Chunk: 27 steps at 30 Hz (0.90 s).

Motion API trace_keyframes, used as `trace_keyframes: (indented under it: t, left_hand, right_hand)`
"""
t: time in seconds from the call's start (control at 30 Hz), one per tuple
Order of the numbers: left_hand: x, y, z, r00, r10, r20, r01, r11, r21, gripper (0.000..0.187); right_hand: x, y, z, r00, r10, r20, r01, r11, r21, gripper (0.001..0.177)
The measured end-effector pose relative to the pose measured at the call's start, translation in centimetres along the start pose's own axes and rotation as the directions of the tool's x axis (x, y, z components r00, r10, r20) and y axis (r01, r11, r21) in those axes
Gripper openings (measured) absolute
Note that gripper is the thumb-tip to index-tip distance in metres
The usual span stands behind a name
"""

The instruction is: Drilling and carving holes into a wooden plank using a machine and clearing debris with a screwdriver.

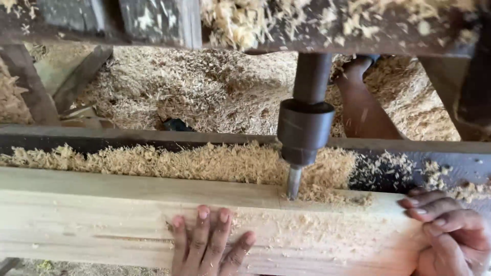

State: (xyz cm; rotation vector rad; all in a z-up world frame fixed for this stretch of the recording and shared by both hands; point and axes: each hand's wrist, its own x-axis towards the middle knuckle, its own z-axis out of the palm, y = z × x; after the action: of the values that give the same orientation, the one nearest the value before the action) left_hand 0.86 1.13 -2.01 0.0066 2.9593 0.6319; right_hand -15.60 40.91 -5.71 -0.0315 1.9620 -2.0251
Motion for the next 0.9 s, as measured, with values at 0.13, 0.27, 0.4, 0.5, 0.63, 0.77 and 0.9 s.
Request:
trace_keyframes:
  t: [0.13, 0.27, 0.4, 0.5, 0.63, 0.77, 0.9]
  left_hand:
    - [4.6, -2.2, 0.7, 0.990, 0.089, -0.105, -0.072, 0.986, 0.151, 0.057]
    - [6.6, 0.4, -2.9, 0.994, -0.052, -0.100, 0.052, 0.999, -0.003, 0.085]
    - [7.4, 1.8, -4.5, 0.984, -0.062, -0.166, 0.047, 0.995, -0.091, 0.094]
    - [0.6, 1.8, -1.8, 0.995, -0.031, -0.094, 0.038, 0.997, 0.071, 0.088]
    - [2.5, 0.3, -2.3, 0.997, -0.073, -0.030, 0.075, 0.994, 0.076, 0.096]
    - [7.5, -1.7, -4.3, 0.987, -0.066, -0.148, 0.054, 0.995, -0.084, 0.105]
    - [7.5, -0.2, -4.9, 0.988, -0.003, -0.153, -0.015, 0.994, -0.113, 0.101]
  right_hand:
    - [5.4, -0.5, 1.4, 0.995, -0.094, -0.026, 0.092, 0.994, -0.056, 0.016]
    - [6.9, -3.9, 4.8, 0.997, 0.009, -0.072, -0.012, 0.999, -0.045, 0.011]
    - [3.8, -1.9, 1.8, 0.997, -0.040, -0.066, 0.036, 0.998, -0.055, 0.019]
    - [-0.4, -1.7, 2.6, 0.994, -0.042, -0.099, 0.035, 0.997, -0.076, 0.025]
    - [-0.5, -1.1, 3.7, 0.990, 0.061, -0.131, -0.056, 0.998, 0.041, 0.024]
    - [7.2, -2.8, 6.7, 0.991, -0.101, -0.083, 0.092, 0.991, -0.098, 0.021]
    - [4.9, -3.4, 4.9, 0.993, 0.013, -0.118, -0.017, 0.999, -0.031, 0.019]
